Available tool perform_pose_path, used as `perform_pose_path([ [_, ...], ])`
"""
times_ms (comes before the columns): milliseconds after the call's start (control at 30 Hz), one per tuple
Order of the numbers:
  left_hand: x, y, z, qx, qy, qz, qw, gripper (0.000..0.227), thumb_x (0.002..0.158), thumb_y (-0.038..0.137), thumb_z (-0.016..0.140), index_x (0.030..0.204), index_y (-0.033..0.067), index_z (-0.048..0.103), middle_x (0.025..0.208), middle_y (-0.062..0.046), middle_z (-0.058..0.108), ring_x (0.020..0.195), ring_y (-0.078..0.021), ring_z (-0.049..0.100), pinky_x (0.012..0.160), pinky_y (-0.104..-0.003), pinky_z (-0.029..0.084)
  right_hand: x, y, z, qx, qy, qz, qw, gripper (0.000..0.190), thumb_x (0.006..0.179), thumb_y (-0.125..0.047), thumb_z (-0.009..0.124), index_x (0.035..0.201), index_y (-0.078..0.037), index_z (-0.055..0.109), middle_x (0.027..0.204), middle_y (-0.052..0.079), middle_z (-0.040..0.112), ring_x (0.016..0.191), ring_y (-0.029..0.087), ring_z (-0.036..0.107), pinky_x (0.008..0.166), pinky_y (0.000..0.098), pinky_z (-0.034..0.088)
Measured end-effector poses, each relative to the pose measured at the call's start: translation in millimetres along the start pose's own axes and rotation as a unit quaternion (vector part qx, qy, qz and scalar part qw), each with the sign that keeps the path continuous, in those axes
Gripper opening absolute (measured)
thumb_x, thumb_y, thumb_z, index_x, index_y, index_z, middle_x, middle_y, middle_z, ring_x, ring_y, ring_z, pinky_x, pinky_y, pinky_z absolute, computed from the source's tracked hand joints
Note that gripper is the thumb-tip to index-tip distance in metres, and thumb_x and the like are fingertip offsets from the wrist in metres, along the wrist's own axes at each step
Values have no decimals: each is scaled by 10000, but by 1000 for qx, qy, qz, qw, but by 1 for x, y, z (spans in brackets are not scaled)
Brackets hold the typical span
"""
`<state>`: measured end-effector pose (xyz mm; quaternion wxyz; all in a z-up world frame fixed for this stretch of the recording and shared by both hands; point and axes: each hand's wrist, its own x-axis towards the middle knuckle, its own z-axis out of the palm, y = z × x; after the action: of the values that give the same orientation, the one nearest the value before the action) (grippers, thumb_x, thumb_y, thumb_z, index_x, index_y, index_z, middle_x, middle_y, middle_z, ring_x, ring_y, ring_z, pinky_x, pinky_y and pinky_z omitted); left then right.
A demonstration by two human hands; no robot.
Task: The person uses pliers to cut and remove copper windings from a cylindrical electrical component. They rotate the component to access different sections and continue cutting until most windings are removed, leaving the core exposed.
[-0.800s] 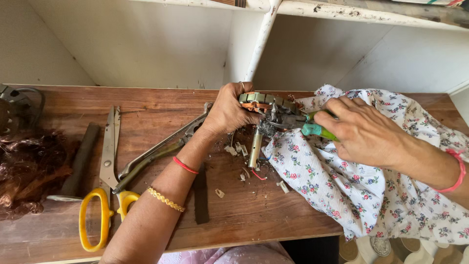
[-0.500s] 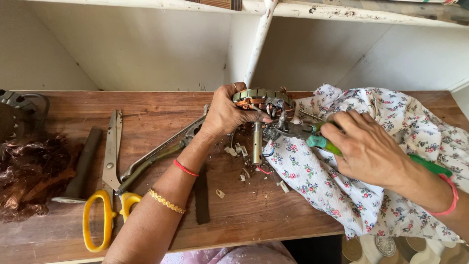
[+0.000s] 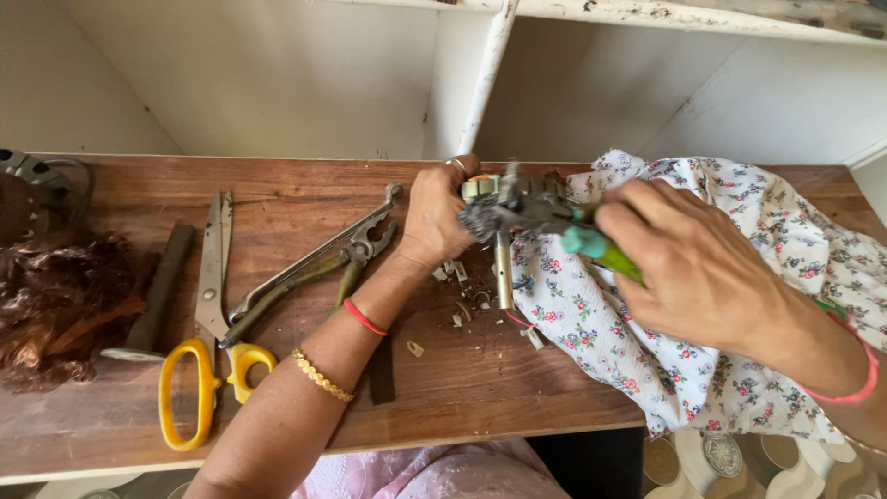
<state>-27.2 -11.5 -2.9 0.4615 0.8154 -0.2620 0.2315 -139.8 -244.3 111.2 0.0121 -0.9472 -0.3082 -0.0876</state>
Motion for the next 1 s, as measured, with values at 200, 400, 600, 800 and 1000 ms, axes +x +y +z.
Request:
perform_pose_path([
  [200,-21,-37,44,-52,109,180,976,325,929,362,706,965,48,627,906,-140,666,769,-257,659,707,-363,534,85,-60,3,-189,15,-184,964,149,875,-14,583,1022,-17,605,942,165,566,807,245,553,719,415,445],
  [400,-34,-42,70,-264,-25,-34,964,322,955,343,673,1115,70,614,990,-96,666,904,-213,630,821,-346,512,139,-100,3,-224,67,-269,934,172,838,-215,623,880,-49,611,837,124,572,820,266,568,732,431,440],
  [600,-26,-21,24,-207,-67,-128,968,313,961,328,668,1164,92,640,1033,-60,697,962,-184,632,900,-336,505,172,-137,26,-285,90,-313,901,221,893,-215,621,952,-11,682,939,122,622,932,288,599,832,486,458],
  [800,-18,-15,2,-165,-95,-226,955,317,967,314,662,1214,115,667,1077,-24,729,1021,-156,634,978,-326,498,189,-144,39,-328,184,-315,871,453,892,-312,578,1223,-30,707,1516,174,503,1444,390,393,1120,723,240],
  [1000,-12,-8,17,29,171,113,978,668,770,254,807,1270,-148,619,1151,-291,681,1075,-368,665,963,-375,493,161,-87,8,-292,120,-222,923,347,877,-223,635,1111,23,707,1601,229,425,1526,412,283,1153,721,185],
])
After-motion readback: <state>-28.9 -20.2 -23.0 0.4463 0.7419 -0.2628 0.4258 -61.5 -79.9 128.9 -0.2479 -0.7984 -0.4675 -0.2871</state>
